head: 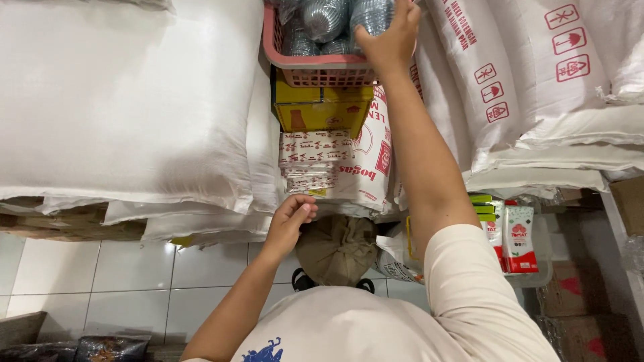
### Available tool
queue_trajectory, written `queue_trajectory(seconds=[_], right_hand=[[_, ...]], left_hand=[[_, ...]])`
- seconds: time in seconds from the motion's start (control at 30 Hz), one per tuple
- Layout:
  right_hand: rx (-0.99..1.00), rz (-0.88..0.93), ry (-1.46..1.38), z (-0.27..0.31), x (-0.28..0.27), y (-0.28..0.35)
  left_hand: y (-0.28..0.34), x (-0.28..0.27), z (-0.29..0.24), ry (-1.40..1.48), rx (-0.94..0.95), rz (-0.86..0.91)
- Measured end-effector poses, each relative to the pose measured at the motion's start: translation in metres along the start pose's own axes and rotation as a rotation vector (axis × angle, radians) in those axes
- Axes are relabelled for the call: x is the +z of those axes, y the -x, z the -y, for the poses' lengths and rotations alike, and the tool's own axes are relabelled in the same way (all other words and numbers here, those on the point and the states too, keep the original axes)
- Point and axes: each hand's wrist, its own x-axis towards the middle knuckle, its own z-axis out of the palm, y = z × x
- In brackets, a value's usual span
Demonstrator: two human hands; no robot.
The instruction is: The person organizes supplies in a storage area by securing small white packets with rubber bands and moving stacks of clear plastic containers from a basket onto a shelf.
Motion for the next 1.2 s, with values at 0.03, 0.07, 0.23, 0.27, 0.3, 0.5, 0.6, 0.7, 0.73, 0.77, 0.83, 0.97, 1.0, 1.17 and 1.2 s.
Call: queue_trajectory(seconds=[0.03,0.07,0.23,0.27,0.3,0.5,0.6,0.7,0.73,0.77,0.83,0.97,1.0,1.17,1.2], right_hand=[[-0.071,-0.037,-0.121,0.002,-0.010,0.008],[-0.142,-0.072,-0.243,0.006,-0.022,0.018],[-0.103,0.200,-0.729,0.056,-0.097,0.125],[-0.192,0.226,-0.684,0.065,-0.111,0.151],[-0.277,0.250,-0.636,0.071,-0.124,0.175],[-0.528,0.358,-0.694,0.068,-0.148,0.260],[-0.168,0.395,-0.873,0.070,-0.166,0.294],[0.456,0.383,-1.461,0.082,-0.176,0.317],[0.685,0.355,-1.690,0.084,-0.178,0.319],[0.715,0.324,-1.659,0.085,-0.182,0.321],[0.774,0.261,-1.599,0.087,-0.191,0.322],[0.815,0.257,-1.519,0.076,-0.201,0.313],[0.829,0.265,-1.501,0.074,-0.204,0.312],[0.824,0.384,-1.418,0.062,-0.204,0.315],[0.818,0.400,-1.409,0.060,-0.203,0.315]], left_hand=[[-0.001,0.001,-0.001,0.011,-0.009,0.004],[-0.002,0.003,-0.002,0.021,-0.018,0.008],[-0.022,0.021,-0.026,0.324,-0.034,0.144],[-0.026,0.026,-0.032,0.445,-0.061,0.178],[-0.027,0.032,-0.036,0.568,-0.091,0.211],[-0.021,0.057,-0.033,0.964,-0.314,0.147],[-0.021,0.062,-0.010,0.819,-0.247,0.157],[-0.021,0.058,0.013,0.712,-0.106,0.205],[-0.019,0.059,0.018,0.662,-0.070,0.230],[-0.017,0.061,0.020,0.613,-0.035,0.257],[-0.012,0.070,0.019,0.549,-0.038,0.260],[0.003,0.090,-0.003,0.673,-0.122,0.280],[0.005,0.093,-0.008,0.750,-0.125,0.314],[-0.003,0.082,-0.005,0.421,-0.130,0.298],[-0.005,0.080,0.002,0.304,-0.162,0.262]])
